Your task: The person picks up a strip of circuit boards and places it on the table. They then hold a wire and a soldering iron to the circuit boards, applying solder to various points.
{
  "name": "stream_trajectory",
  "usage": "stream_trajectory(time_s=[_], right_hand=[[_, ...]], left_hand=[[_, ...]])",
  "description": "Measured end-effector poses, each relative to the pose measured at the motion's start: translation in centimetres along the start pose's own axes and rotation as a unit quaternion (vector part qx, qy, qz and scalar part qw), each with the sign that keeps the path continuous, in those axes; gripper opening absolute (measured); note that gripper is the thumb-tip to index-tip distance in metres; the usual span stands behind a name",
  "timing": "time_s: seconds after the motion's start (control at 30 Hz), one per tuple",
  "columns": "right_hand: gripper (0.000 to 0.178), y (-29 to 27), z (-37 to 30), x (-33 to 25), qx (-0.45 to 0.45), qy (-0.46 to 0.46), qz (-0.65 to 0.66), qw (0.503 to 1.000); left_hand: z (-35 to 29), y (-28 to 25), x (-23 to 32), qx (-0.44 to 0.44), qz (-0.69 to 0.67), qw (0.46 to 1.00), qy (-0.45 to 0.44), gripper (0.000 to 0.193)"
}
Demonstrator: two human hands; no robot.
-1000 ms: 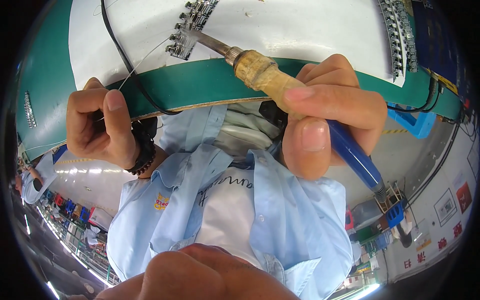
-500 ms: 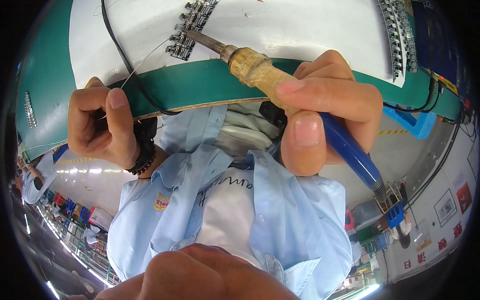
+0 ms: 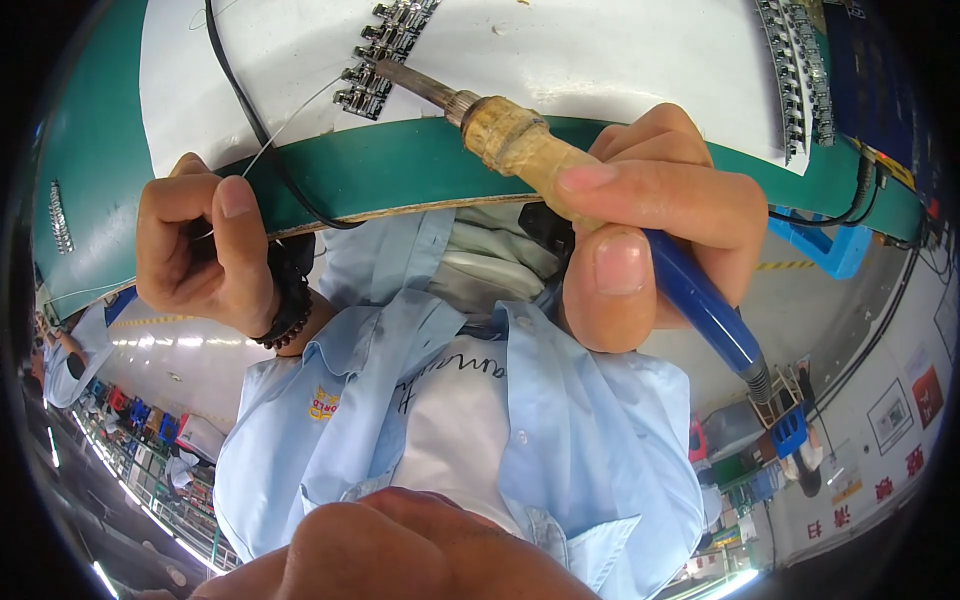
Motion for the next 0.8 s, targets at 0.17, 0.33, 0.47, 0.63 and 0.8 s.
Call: stream_trajectory(time_s=[0.17,0.33,0.47,0.63,0.8], right_hand=[[0.024,-0.03,-0.11,0.03,0.003,0.005,0.005,1.0],[0.023,0.07,-0.1,0.04,0.002,0.001,0.005,1.0],[0.023,0.05,-0.01,0.08,-0.004,-0.002,-0.001,1.0],[0.025,0.07,-0.13,0.3,0.005,-0.011,-0.001,1.0],[0.023,0.12,-0.21,0.17,0.015,0.025,0.004,1.0]], left_hand=[[-0.07,-0.05,-0.03,-0.006,0.002,1.0,0.005,0.019],[-0.18,-0.03,-0.04,-0.003,0.004,1.0,0.003,0.019],[-0.16,-0.04,0.0,-0.013,0.015,1.0,0.003,0.02],[-0.23,0.05,-0.14,-0.027,0.026,0.999,-0.004,0.02],[-0.04,-0.17,-0.02,0.0,-0.002,1.0,0.011,0.019]])
Point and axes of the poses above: each hand's wrist, its own z-axis towards the middle knuckle, its own y-axis out of the palm, x = y × z, the point moved 3 cm from there along z, towards the middle knuckle, and after that the axes turned 2 degrees about y, right-handed, at the moved point
